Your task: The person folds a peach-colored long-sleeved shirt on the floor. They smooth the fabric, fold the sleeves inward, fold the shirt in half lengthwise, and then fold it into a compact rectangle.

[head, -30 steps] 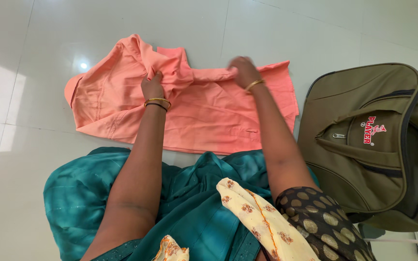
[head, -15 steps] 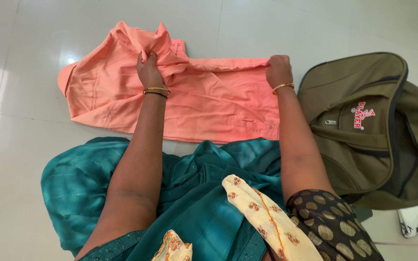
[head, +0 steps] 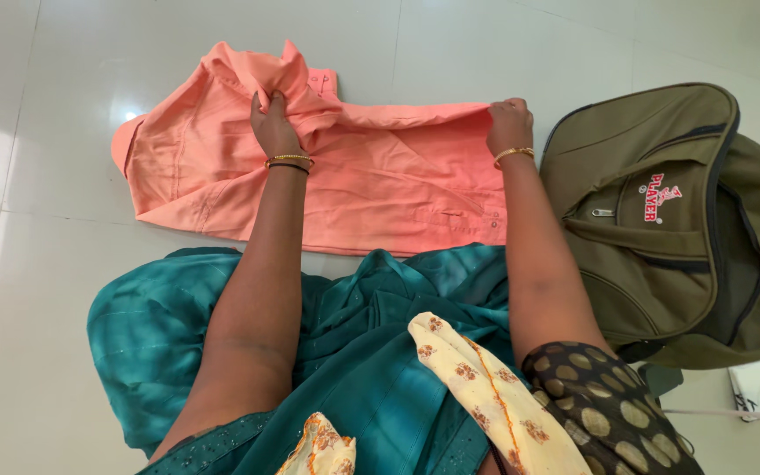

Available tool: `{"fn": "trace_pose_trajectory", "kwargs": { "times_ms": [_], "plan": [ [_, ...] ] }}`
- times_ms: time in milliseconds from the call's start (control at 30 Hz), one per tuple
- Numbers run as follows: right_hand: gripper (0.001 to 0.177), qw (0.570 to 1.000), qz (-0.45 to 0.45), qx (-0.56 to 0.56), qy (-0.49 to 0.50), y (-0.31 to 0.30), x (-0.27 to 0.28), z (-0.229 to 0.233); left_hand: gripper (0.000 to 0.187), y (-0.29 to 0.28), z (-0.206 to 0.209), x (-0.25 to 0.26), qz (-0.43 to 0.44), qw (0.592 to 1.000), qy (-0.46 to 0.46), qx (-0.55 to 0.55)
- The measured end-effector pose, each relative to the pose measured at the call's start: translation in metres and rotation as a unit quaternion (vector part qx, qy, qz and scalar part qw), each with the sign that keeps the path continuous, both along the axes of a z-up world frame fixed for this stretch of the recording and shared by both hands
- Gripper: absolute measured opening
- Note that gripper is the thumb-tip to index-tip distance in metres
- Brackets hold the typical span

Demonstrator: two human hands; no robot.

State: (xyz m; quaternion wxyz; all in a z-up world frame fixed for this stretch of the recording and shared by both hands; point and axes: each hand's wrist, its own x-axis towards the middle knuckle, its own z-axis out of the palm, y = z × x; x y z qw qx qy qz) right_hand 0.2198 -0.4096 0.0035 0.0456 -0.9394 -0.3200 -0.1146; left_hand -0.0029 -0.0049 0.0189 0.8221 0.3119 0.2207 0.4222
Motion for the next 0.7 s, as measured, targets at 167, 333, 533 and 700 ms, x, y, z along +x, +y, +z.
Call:
{"fn": "trace_pose_trajectory", "kwargs": {
  "times_ms": [167,333,533,700],
  "plan": [
    [0.033,0.995,-0.057,0.038,0.073,-0.026,-0.054,0.05,0.02,-0.009,0.046,-0.017,0.019,0.998,-0.056,0.001],
    [0.029,0.985,-0.065,0.03,0.157,-0.041,-0.105,0.075,0.012,-0.001,0.049,-0.032,0.087,0.995,0.012,0.044],
    [0.026,0.978,0.025,-0.054,0.201,-0.063,-0.12,0.056,0.003,0.008,0.033,-0.067,0.07,0.984,0.109,0.121],
    [0.029,0.923,-0.029,-0.211,0.321,-0.072,-0.116,0.02,0.018,0.035,0.028,-0.097,0.021,0.85,0.392,0.35]
  ]
}}
